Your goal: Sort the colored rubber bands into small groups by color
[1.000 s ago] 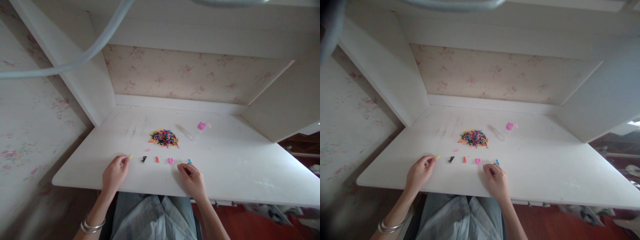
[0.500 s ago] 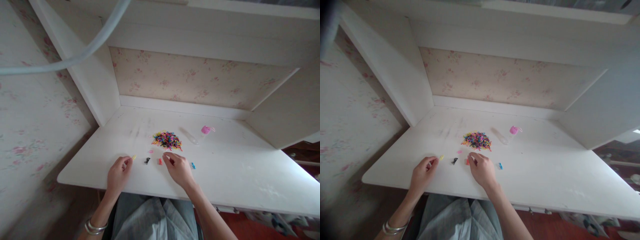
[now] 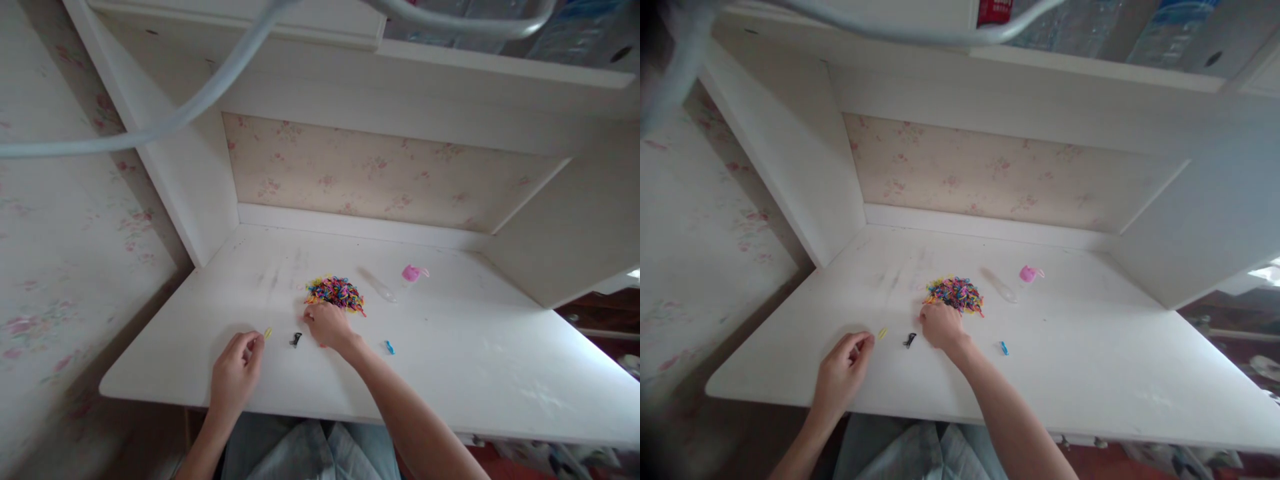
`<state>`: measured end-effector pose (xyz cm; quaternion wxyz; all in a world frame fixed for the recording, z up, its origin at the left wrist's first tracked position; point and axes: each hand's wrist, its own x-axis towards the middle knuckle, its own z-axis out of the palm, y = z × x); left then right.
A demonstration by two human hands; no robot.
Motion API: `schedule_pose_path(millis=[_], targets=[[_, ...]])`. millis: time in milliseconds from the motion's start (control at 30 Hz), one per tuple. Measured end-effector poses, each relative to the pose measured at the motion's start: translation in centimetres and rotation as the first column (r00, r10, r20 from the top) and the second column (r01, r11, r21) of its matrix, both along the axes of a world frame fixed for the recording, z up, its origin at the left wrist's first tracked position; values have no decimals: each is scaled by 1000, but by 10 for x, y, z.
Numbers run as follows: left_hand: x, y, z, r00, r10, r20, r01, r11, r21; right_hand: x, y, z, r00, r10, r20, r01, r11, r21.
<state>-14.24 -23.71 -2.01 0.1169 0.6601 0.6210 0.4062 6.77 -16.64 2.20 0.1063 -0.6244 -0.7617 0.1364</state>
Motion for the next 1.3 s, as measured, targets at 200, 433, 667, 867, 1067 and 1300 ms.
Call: schedule_pose_path(millis=[200,433,667,867,1067,1300], targets=[[-3,1,-5,999,-39,-8,39,999,16,35,-33,13,952,-151,-268,188,975,118],[-3,2,-5,998,-41,-43,40,999,-5,100,-86,-6,699,-392,-598,467,884,-34],[-2,0,-5,997,-55,-48,55,998,-2,86,-99,-23,826,-400,-397,444,896,23],[-2,2,-10,996,-71,-60,69,997,-35,79,-92,-25,853,-419,-311,452,891,39],[-3,4,-7,1000,-3,20,6,992,-122,90,-105,-33,809,-415,-417,469,882,33],[25,23,19,997,-47,57,64,941,-332,93,-141,-54,808,-335,-485,439,891,115]])
